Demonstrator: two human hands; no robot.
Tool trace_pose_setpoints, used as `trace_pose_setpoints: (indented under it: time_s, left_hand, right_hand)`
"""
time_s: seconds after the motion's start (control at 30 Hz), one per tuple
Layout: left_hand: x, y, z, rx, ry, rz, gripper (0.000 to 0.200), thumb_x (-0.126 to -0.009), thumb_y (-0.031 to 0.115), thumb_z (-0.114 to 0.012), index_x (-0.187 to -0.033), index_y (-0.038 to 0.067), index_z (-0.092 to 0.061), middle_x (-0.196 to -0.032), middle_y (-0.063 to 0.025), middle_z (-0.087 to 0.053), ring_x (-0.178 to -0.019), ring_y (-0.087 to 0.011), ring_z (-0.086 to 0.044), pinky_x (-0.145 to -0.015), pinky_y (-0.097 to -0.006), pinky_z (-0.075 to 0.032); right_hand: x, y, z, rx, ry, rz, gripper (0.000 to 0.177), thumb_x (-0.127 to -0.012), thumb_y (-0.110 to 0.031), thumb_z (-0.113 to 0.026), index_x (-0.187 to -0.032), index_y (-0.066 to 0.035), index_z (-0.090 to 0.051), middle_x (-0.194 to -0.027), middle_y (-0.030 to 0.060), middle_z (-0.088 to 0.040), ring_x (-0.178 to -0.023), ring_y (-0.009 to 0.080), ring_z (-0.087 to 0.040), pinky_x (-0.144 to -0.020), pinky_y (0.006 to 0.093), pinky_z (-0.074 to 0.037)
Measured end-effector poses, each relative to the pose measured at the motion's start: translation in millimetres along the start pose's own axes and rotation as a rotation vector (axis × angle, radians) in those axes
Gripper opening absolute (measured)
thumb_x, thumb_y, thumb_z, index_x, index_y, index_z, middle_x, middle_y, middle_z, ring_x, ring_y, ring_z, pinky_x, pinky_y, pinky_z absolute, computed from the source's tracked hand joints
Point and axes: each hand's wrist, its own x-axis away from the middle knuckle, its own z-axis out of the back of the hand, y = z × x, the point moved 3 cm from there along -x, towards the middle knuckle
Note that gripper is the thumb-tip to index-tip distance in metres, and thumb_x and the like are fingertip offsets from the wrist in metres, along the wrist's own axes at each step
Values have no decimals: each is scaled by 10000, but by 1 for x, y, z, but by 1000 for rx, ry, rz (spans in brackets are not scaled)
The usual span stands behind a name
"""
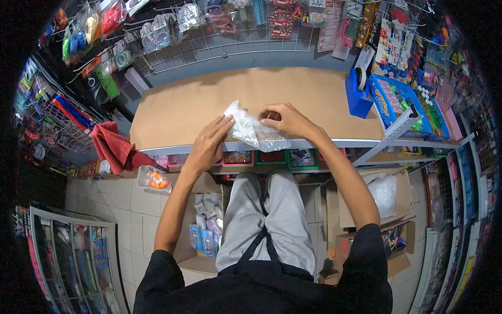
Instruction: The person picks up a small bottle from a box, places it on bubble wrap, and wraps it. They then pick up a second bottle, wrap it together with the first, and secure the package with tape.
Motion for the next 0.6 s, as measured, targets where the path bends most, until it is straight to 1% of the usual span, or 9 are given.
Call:
trace_pose_setpoints:
  time_s: [0.1, 0.2, 0.23, 0.33, 0.4, 0.43, 0.53, 0.57, 0.6]
  left_hand:
    - [2, -1, -6, 84, 25, 39, 368, -862, -26, -580, -1229, -9, -561, -1450, -170, -480, -1352, -389, -433, -1095, -464, -405]
    - [0, -1, -4, 22, -40, -47, 355, -883, 80, -644, -1206, -35, -551, -1456, -173, -472, -1357, -404, -424, -1102, -476, -403]
    - [-2, 1, -3, 45, -42, -47, 398, -862, 127, -682, -1199, -40, -551, -1458, -174, -469, -1362, -406, -418, -1102, -478, -404]
    - [-7, 3, -2, 71, -46, -55, 548, -793, 261, -786, -1185, -43, -554, -1464, -178, -459, -1375, -413, -401, -1102, -485, -409]
    - [-7, 4, -7, 32, -42, -62, 649, -736, 343, -838, -1188, -31, -560, -1465, -183, -453, -1380, -420, -392, -1097, -490, -416]
    - [-6, 6, -9, 43, -25, -39, 654, -732, 358, -837, -1191, -21, -565, -1460, -194, -448, -1370, -440, -392, -1100, -504, -405]
    - [-6, 15, -18, 38, 39, 4, 678, -714, 387, -841, -1217, 17, -575, -1455, -215, -434, -1348, -487, -389, -1105, -541, -381]
    - [-4, 17, -24, 20, 67, 2, 692, -706, 386, -847, -1237, 37, -575, -1459, -213, -429, -1348, -494, -385, -1104, -550, -378]
    - [-3, 17, -28, 3, 96, -1, 707, -697, 385, -853, -1257, 56, -575, -1464, -210, -424, -1347, -501, -382, -1103, -559, -376]
  right_hand:
    - [10, -9, 1, 73, -7, 38, 191, -879, -107, -687, -1034, 5, -686, -902, 120, -704, -795, 191, -661, -757, 338, -532]
    - [16, -9, 0, 93, -21, 64, 179, -868, -106, -683, -1019, -10, -695, -910, 109, -705, -795, 191, -657, -747, 325, -524]
    - [19, -9, 0, 91, -26, 72, 172, -864, -106, -681, -1010, -17, -700, -914, 102, -705, -797, 190, -655, -743, 318, -520]
    - [24, -3, 1, 163, -69, 126, 211, -856, -140, -687, -1023, -13, -697, -978, 111, -705, -880, 255, -661, -820, 352, -518]
    - [28, -4, 3, 215, -122, 221, 300, -842, -204, -706, -1088, -33, -684, -1078, 117, -686, -991, 289, -633, -909, 381, -486]
    - [30, -6, 3, 240, -151, 270, 346, -836, -236, -715, -1121, -44, -678, -1128, 120, -676, -1047, 306, -619, -954, 395, -470]
    - [46, -24, 9, 462, -213, 312, 520, -815, -338, -734, -1258, -92, -619, -1284, 113, -606, -1187, 301, -543, -1051, 427, -396]
    - [50, -27, 10, 572, -256, 323, 647, -793, -391, -752, -1352, -134, -553, -1351, 102, -563, -1231, 288, -513, -1070, 439, -370]
    - [51, -27, 11, 598, -262, 352, 656, -783, -389, -754, -1354, -134, -554, -1351, 103, -564, -1233, 284, -513, -1064, 441, -374]
